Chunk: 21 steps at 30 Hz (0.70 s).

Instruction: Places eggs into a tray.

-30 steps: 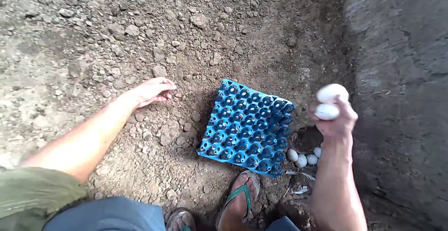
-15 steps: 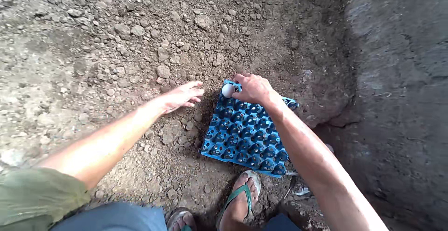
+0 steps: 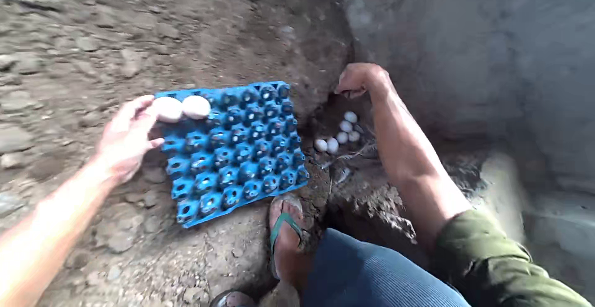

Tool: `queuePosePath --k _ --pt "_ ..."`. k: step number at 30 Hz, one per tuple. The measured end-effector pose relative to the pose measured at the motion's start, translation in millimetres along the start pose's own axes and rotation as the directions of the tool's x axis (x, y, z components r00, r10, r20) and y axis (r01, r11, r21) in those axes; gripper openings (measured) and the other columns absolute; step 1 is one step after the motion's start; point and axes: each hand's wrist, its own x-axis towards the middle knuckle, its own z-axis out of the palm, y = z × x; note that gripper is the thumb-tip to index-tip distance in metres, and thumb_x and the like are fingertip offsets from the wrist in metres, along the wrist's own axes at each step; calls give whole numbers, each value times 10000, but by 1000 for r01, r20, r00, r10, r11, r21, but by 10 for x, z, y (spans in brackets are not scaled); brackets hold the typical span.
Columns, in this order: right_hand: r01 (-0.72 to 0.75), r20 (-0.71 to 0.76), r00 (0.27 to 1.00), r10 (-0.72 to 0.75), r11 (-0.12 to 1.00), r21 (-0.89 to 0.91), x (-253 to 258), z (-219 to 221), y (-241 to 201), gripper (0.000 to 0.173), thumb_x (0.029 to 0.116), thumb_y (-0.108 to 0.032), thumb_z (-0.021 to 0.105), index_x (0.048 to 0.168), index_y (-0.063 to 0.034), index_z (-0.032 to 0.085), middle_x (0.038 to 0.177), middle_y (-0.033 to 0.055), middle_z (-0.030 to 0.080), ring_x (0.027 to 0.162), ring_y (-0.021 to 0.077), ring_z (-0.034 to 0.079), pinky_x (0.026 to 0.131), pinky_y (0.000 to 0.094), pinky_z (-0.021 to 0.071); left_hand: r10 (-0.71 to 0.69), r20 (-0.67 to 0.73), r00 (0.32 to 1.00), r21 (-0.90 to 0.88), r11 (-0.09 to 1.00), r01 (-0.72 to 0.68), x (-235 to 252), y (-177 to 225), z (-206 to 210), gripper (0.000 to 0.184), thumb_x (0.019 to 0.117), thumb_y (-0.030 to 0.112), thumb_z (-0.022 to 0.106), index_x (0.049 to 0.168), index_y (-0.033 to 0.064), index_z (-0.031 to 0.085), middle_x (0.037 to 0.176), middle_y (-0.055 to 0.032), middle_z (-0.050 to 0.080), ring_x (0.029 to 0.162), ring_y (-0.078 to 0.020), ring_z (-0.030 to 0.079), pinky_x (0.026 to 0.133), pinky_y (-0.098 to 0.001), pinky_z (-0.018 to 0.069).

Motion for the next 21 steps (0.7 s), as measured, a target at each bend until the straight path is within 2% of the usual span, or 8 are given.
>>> queuePosePath --k 2,5,8,10,12,14,16,21 --pt "-178 25 984 176 979 98 194 272 528 377 955 -230 692 1254 -7 634 1139 200 681 985 334 673 872 549 548 23 -52 998 19 1000 -22 31 -23 -14 438 1084 386 460 1501 252 445 1469 -43 503 1210 -173 582 947 -456 524" --pt "-125 -71 988 137 980 158 547 969 1213 534 914 -256 733 1294 91 592 1298 340 595 1218 492 580 999 703 452 35 -68 997 42 999 -32 64 -44 -34 438 1083 392 449 1499 256 460 1456 -21 519 1133 -124 612 912 -400 537" --pt "-119 -155 973 173 945 304 663 1410 1438 752 893 -332 764 1524 -84 439 1513 343 410 1363 512 460 1063 692 419 23 -64 998 57 998 -19 83 -43 -54 422 1090 374 424 1494 257 451 1352 3 564 961 -47 632 818 -289 546" --pt "-133 -185 960 210 925 357 722 1523 1449 862 852 -335 804 1575 -149 371 1605 320 262 1402 511 406 1057 687 428 17 -60 998 54 998 -14 72 -47 -71 420 1092 358 414 1496 248 443 1323 1 572 913 -40 639 787 -267 552" --pt "-120 -200 958 207 919 376 777 1572 1441 923 818 -299 844 1585 -158 349 1632 304 214 1410 516 394 1047 690 436 17 -65 998 60 998 -13 82 -49 -92 422 1089 351 415 1494 237 448 1345 -13 565 917 -61 642 785 -291 555" --pt "-132 -188 959 211 922 365 770 1626 1461 988 796 -308 871 1602 -186 312 1640 302 199 1420 520 381 1049 696 433 10 -70 998 68 998 -6 95 -62 -99 414 1088 349 422 1486 242 457 1345 -13 564 908 -64 641 767 -290 556" --pt "-127 -179 965 191 939 319 774 1677 1499 986 779 -389 876 1585 -194 342 1612 304 270 1400 518 410 1049 695 432 7 -77 997 58 998 -3 122 -79 -121 408 1086 351 431 1479 248 468 1314 -5 582 867 -54 642 734 -271 557" --pt "-62 -129 988 84 984 166 780 1834 1644 925 810 -567 792 1564 -201 400 1595 287 341 1415 522 390 1089 738 354 -31 -82 996 5 999 32 99 -51 -108 414 1093 348 414 1493 253 447 1315 11 576 830 -36 636 716 -248 555"
